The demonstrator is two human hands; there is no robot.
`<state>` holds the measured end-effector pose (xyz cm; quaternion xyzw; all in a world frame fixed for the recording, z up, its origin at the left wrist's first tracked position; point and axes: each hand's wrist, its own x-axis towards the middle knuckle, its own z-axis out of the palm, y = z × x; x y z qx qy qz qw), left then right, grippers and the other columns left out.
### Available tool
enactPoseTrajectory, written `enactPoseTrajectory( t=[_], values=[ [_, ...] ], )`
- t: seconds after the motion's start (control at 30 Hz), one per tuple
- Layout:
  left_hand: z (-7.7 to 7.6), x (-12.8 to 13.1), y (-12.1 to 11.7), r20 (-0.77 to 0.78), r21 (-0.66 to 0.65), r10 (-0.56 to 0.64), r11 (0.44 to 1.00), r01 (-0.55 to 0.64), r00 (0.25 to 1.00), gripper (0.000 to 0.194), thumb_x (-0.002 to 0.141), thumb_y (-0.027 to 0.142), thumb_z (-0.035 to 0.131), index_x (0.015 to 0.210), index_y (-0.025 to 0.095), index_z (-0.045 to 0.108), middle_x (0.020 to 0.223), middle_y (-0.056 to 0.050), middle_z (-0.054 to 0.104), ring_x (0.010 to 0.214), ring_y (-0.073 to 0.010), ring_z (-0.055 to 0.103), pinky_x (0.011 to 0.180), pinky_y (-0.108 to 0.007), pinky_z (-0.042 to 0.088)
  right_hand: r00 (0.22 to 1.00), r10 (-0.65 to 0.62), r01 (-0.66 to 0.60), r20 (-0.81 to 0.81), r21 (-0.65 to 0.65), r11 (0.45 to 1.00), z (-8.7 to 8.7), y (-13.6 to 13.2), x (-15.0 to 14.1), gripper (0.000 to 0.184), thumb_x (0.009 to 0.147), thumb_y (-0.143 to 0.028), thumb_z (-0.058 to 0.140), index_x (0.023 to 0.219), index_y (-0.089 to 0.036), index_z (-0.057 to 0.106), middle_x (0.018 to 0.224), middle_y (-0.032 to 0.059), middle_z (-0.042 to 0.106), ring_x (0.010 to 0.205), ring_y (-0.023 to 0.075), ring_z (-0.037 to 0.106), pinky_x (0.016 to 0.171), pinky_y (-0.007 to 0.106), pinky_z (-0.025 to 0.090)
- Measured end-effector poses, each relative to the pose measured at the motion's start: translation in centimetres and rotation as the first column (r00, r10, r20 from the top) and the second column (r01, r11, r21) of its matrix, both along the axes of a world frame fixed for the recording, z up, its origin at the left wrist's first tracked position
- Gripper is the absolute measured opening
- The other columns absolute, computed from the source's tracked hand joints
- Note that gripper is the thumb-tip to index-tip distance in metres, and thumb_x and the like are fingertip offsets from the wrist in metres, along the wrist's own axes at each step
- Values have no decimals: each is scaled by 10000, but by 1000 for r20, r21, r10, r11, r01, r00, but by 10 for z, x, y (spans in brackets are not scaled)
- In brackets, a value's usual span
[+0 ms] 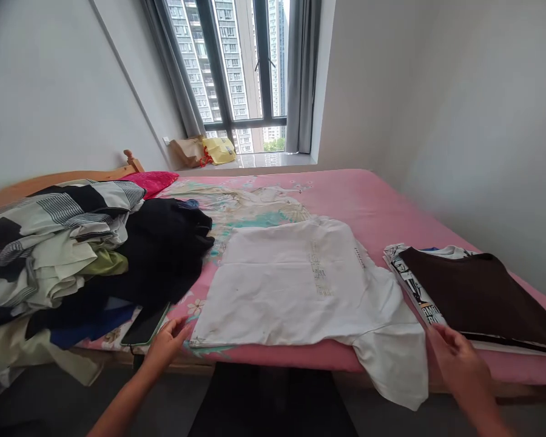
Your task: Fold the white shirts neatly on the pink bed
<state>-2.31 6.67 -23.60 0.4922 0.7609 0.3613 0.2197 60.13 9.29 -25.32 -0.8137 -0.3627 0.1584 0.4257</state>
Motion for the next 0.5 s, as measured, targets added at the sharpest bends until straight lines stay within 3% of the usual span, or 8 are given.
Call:
enactPoseTrajectory(
  t=[0.07, 0.17, 0.23, 0.37, 0.5],
  values=[
    [-16, -4, -24, -41, -11, 20, 1000, -21, 999, 508, 649, 559, 551, 966, 174, 650, 1037, -100, 676, 1010, -264, 609, 941, -395, 453, 995, -94, 90, -38, -102, 991, -39, -37, 8, 223, 597, -563, 560, 660, -351, 537, 752, 104, 638, 729, 324, 601, 680, 486, 432],
    [-10, 6, -29, -67, -87, 38, 995, -43, 997, 494, 660, 596, 518, 928, 202, 645, 986, -74, 697, 953, -256, 633, 883, -371, 480, 967, -155, 119, -204, -178, 977, -65, -70, -8, 326, 556, -596, 572, 679, -296, 539, 692, 84, 627, 689, 311, 607, 658, 459, 460],
    [0, 17, -20, -99, -187, 24, 982, -42, 995, 500, 659, 620, 508, 911, 207, 633, 940, -68, 703, 921, -262, 642, 854, -373, 482, 940, -75, 22, -333, -160, 987, -68, -77, -32, 432, 580, -636, 576, 737, -233, 582, 728, 81, 657, 754, 303, 622, 671, 416, 476],
    [7, 31, 1, -116, -297, 9, 954, -43, 993, 560, 603, 640, 531, 925, 187, 602, 881, -84, 691, 909, -286, 643, 799, -381, 485, 881, 6, 1, -473, 14, 1000, -67, -67, -70, 545, 654, -661, 564, 887, -172, 620, 819, 58, 693, 860, 268, 633, 733, 343, 486],
    [-2, 25, 11, 96, -315, 85, 948, -50, 992, 532, 506, 586, 602, 864, 193, 571, 738, -41, 653, 685, -239, 635, 521, -303, 457, 869, -6, 84, -495, 134, 987, -64, -55, -75, 506, 664, -596, 638, 940, -173, 612, 858, 35, 707, 828, 224, 649, 720, 300, 503]
  ],
)
